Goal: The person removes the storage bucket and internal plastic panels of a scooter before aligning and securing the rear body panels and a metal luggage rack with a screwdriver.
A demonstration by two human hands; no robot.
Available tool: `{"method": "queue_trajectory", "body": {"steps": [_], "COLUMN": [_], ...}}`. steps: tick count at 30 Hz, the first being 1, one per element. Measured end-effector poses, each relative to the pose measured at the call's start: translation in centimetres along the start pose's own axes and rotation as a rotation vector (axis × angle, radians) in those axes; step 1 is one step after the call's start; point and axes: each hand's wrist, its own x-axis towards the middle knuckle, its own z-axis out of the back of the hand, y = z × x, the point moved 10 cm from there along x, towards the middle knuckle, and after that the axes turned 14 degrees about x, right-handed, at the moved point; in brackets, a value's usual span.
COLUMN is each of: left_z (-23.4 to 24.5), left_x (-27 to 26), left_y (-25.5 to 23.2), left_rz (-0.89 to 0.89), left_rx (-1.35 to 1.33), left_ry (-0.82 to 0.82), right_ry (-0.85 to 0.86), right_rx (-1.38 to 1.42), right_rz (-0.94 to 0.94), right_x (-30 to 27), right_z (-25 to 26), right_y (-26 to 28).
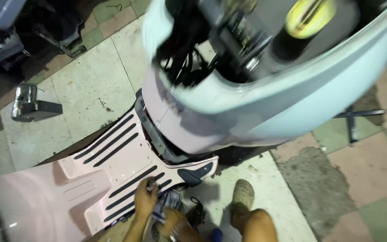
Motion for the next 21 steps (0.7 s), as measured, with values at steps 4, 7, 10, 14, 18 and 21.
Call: {"method": "queue_trajectory", "body": {"steps": [4,7,10,14,18,21], "left_z": [1.0,2.5,5.3,12.5,16.9,18.6], "left_x": [-6.6,-8.7,-9.0,-5.7,-3.5,-1.9], "left_y": [-6.7,-14.1,-23.6,-34.1,-38.8,-40.8], "left_rz": [0.073,0.226,0.292,-0.016,-0.079,-0.048], "left_rx": [-0.137,-0.287,-0.402,-0.512,-0.507,-0.571], "left_ry": [0.193,0.344,0.530,0.432,0.463,0.519], "right_ry": [-0.140,-0.320,-0.511,-0.753,-0.790,-0.822], "right_rx": [0.227,0.340,0.398,0.360,0.514,0.525], "right_rz": [-0.119,-0.217,-0.277,-0.256,-0.392,-0.336], "right_x": [-13.1,-21.7,-28.4,-35.0,-38.6,-40.4], "right_z": [7.6,14.2,16.0,22.7,30.0,35.5], "right_y": [-1.3,-2.6,-7.2,-8.4,-5.6,-1.8]}}
